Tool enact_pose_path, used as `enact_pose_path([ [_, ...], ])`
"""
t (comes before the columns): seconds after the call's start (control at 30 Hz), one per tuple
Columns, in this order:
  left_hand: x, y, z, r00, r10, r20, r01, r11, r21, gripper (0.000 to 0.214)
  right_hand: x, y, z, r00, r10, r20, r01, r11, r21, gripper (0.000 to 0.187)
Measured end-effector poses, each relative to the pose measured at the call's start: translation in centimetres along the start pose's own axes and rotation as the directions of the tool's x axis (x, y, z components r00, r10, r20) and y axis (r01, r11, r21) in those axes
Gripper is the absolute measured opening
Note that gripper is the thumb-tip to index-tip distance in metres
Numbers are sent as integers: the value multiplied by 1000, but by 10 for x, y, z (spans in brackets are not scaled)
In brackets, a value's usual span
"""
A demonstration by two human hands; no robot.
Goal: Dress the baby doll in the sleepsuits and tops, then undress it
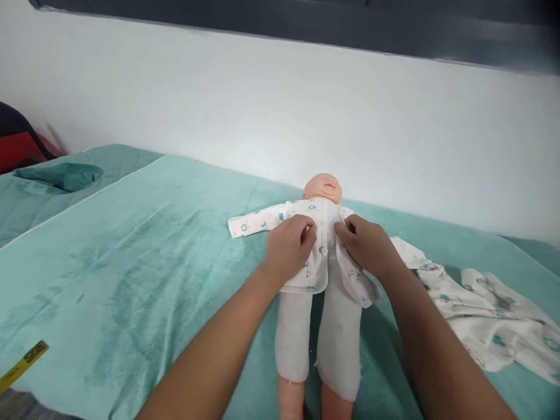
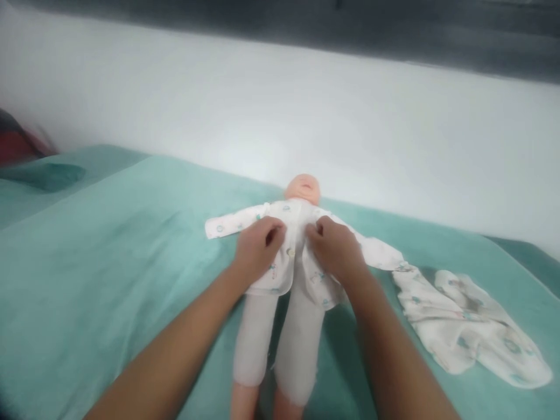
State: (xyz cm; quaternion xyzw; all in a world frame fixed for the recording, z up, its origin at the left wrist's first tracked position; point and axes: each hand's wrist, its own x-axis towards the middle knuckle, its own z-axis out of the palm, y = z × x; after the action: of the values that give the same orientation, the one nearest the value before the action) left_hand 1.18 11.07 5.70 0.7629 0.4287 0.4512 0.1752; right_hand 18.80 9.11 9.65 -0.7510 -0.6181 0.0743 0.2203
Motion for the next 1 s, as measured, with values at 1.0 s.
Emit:
enact_pose_path([
  [1.0,22,-47,-45,906,-423,22,312,702,641,31,-109,33,18,777,-508,-373,580,808,108,13],
])
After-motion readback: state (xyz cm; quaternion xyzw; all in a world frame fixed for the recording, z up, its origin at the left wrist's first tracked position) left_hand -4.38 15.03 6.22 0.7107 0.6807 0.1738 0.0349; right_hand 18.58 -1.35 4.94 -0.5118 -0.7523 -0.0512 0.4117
